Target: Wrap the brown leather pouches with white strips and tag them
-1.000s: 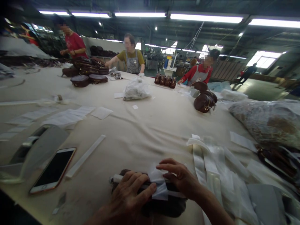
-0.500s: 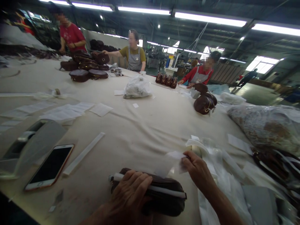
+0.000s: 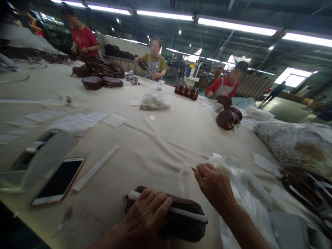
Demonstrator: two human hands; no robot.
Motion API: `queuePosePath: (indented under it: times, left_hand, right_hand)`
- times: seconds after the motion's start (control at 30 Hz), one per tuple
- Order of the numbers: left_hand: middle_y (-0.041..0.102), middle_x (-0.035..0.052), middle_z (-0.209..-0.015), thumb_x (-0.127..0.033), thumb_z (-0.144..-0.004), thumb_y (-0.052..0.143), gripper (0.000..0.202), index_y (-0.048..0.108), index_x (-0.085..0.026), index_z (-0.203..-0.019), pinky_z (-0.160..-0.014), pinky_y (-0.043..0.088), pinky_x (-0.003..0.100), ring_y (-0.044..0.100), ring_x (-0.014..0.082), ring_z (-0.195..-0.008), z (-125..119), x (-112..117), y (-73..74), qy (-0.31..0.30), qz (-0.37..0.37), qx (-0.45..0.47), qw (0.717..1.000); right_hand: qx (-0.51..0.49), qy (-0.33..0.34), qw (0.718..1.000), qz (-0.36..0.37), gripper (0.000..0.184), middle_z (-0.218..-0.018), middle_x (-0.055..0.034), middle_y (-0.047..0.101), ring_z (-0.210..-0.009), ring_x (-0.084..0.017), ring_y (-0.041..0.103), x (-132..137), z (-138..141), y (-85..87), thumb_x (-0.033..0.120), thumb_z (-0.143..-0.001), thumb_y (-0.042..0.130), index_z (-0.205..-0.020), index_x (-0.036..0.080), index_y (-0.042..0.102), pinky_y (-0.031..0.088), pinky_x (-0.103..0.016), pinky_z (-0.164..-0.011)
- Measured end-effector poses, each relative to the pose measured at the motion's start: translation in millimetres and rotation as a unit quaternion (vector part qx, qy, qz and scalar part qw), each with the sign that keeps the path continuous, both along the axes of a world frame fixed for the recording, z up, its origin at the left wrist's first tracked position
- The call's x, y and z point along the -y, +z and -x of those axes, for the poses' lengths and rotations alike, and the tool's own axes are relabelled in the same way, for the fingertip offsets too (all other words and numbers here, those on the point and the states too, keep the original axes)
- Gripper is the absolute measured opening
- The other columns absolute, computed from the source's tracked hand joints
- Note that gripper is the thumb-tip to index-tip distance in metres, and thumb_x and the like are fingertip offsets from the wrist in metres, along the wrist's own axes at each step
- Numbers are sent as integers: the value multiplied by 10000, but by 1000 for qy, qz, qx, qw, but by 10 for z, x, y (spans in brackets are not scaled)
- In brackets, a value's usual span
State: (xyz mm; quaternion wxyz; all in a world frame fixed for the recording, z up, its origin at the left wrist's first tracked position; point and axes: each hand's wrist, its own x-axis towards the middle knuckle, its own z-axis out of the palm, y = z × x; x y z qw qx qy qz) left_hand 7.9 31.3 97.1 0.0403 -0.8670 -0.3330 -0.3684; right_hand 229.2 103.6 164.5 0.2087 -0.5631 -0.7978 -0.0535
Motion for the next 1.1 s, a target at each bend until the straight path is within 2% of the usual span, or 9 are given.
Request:
queuePosePath:
  times: [0.07,0.17,0.33,0.4,0.53,0.67,0.8,0.93,1.1]
  left_hand:
    - [600,94,-938,-262,-930,433,278,521,-75,-1115,-780,414,371,549,221,-851,3,5,4,-2,5,-3,1000]
    - [602,98,-953,-303,-901,469,350,497,-81,-1170,-779,427,376,555,226,-863,0,18,-35,5,11,-13,1000]
    - [627,120,-930,-315,-948,338,472,393,-3,-1298,-768,445,385,575,222,-824,-33,-9,-145,18,-17,10,1000]
    - [643,98,-905,-219,-960,308,416,386,16,-1294,-738,442,349,581,189,-776,-47,-47,-151,35,-39,30,998]
    - [656,41,-780,-134,-971,295,408,290,53,-1334,-693,434,276,567,135,-647,-69,-104,-113,71,-92,76,990]
    - [666,67,-786,-302,-1002,169,548,109,57,-1411,-694,447,287,576,169,-631,-73,-62,-84,108,-61,68,990]
    - [671,82,-866,-340,-981,303,637,35,35,-1420,-778,461,306,610,180,-746,-32,-17,-73,73,-38,89,993]
    - [640,75,-851,-171,-920,349,476,246,-20,-1359,-731,456,331,591,184,-738,32,-7,3,25,-21,49,998]
    - [599,96,-970,-219,-902,384,348,456,-134,-1232,-755,441,362,566,210,-841,69,14,40,-14,-1,32,999]
  right_hand:
    - [-97,51,994,29,351,-733,-39,638,-656,-159,615,38,113,145,444,-886,480,-710,205,667,485,-245,-606]
    - [-226,160,958,78,253,-917,-63,658,-841,-172,645,197,210,346,391,-893,518,-835,227,702,516,-217,-683]
    - [-244,378,878,164,209,-911,-55,678,-879,-217,654,383,226,419,341,-912,495,-1041,313,657,546,-324,-787]
    - [-209,384,886,154,220,-930,-51,680,-896,-207,648,369,220,372,300,-916,495,-1090,308,630,540,-316,-803]
    - [-127,348,928,47,226,-971,-61,673,-945,-187,625,313,191,277,200,-897,512,-1088,255,620,514,-289,-819]
    - [-27,346,937,-41,184,-945,-59,682,-947,-171,610,273,158,203,159,-888,522,-1020,206,640,475,-290,-831]
    - [14,355,931,-84,170,-917,-55,692,-934,-162,600,199,165,108,169,-921,482,-982,186,640,447,-292,-818]
    - [-21,375,926,-21,182,-868,-46,682,-870,-144,595,117,217,-29,208,-947,448,-929,182,628,443,-279,-759]
    - [-51,399,906,130,181,-833,-27,675,-812,-137,599,11,269,-182,211,-940,464,-913,199,643,432,-285,-746]
